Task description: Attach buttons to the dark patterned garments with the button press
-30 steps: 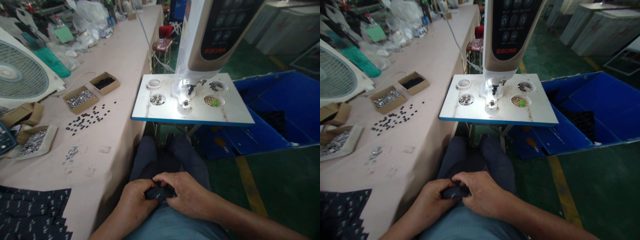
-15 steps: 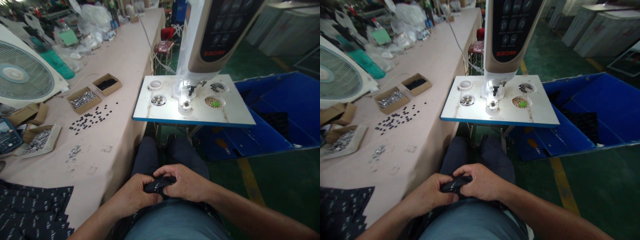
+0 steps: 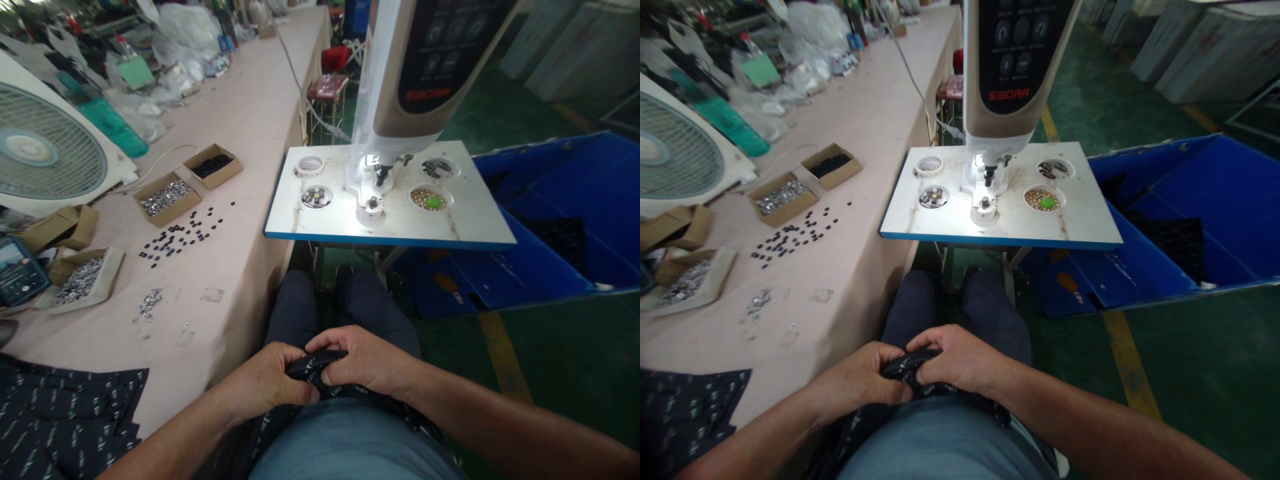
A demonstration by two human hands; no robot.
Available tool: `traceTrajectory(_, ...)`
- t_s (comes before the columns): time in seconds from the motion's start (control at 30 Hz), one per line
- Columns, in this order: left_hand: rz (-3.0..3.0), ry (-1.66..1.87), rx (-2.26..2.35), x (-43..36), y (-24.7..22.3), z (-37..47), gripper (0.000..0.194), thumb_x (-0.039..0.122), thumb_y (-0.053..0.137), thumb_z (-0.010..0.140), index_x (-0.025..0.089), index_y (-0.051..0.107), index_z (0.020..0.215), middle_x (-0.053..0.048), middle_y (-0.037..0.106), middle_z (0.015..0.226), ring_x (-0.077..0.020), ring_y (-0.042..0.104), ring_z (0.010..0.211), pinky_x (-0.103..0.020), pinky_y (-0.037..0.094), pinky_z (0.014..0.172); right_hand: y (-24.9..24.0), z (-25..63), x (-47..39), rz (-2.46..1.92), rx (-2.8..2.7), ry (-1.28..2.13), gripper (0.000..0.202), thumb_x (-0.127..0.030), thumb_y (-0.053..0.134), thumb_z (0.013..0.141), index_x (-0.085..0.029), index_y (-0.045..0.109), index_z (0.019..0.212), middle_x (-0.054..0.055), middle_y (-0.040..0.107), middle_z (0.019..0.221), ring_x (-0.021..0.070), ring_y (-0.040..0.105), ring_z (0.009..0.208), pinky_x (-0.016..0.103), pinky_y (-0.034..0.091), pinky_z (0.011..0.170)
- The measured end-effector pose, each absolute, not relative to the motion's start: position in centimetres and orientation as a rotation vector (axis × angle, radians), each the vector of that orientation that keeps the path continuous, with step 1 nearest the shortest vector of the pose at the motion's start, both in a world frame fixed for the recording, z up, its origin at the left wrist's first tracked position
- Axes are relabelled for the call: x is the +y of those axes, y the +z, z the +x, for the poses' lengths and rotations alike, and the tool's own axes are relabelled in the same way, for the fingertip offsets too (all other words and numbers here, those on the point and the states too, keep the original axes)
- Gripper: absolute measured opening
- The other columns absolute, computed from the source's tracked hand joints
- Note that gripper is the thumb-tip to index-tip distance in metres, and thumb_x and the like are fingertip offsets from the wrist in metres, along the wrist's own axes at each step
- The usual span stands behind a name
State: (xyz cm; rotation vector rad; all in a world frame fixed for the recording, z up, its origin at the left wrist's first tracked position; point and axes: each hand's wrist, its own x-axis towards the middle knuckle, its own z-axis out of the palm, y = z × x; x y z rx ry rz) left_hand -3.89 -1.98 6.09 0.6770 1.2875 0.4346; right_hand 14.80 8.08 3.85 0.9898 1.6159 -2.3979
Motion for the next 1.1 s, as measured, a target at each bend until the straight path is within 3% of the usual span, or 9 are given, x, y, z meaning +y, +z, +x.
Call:
traceTrajectory(0.23, 0.747, 0.484, 1.290, -1.5, 6.2, -4.2, 0.030, 0.035, 0.080, 0.066, 0.012, 0.065, 0.080, 0.005, 0.050, 0.071, -0.0092, 0.039, 0.066, -0.022, 0.028, 0.061, 4.7, 14.6, 8.0, 1.019, 1.747, -2.371, 0.049, -0.013, 0.069, 0.067, -0.017, 0.070, 0.116, 0.002, 0.077, 0.094, 0.0134, 0.066, 0.074, 0.020, 0.046, 0.063)
traceTrajectory(0.37, 0.755, 0.475, 1.336, -1.7, 6.0, -3.9, 0.029, 0.035, 0.077, 0.070, 0.012, 0.063, 0.078, 0.006, 0.046, 0.066, -0.0084, 0.035, 0.062, -0.022, 0.025, 0.057, 4.9, 14.8, 8.3, 1.024, 1.746, -2.333, 0.049, -0.014, 0.069, 0.068, -0.017, 0.070, 0.117, 0.002, 0.077, 0.094, 0.0143, 0.067, 0.074, 0.021, 0.047, 0.064)
traceTrajectory(0.6, 0.759, 0.438, 1.325, -1.7, 6.5, -3.8, 0.024, 0.031, 0.075, 0.069, 0.011, 0.065, 0.077, 0.006, 0.044, 0.064, -0.0079, 0.032, 0.060, -0.023, 0.022, 0.055, 5.3, 15.3, 9.1, 0.828, 1.926, -2.238, 0.064, -0.023, 0.081, 0.065, -0.020, 0.067, 0.127, 0.002, 0.076, 0.103, 0.0190, 0.068, 0.088, 0.025, 0.049, 0.074)
traceTrajectory(0.8, 0.772, 0.434, 1.313, -1.5, 6.7, -3.9, 0.024, 0.029, 0.073, 0.069, 0.011, 0.069, 0.084, 0.005, 0.047, 0.067, -0.0085, 0.036, 0.062, -0.023, 0.025, 0.057, 5.3, 15.0, 8.8, 0.821, 1.945, -2.242, 0.061, -0.015, 0.071, 0.067, -0.022, 0.067, 0.128, 0.001, 0.077, 0.103, 0.0179, 0.069, 0.083, 0.023, 0.047, 0.067)
traceTrajectory(1.1, 0.768, 0.557, 1.376, -1.6, 6.1, -3.0, 0.027, 0.035, 0.076, 0.067, 0.013, 0.061, 0.071, 0.006, 0.042, 0.061, -0.0076, 0.032, 0.058, -0.023, 0.022, 0.054, 6.4, 15.2, 9.3, 0.875, 2.016, -2.160, 0.054, -0.014, 0.069, 0.068, -0.020, 0.069, 0.122, 0.001, 0.076, 0.096, 0.0181, 0.069, 0.081, 0.023, 0.047, 0.067)
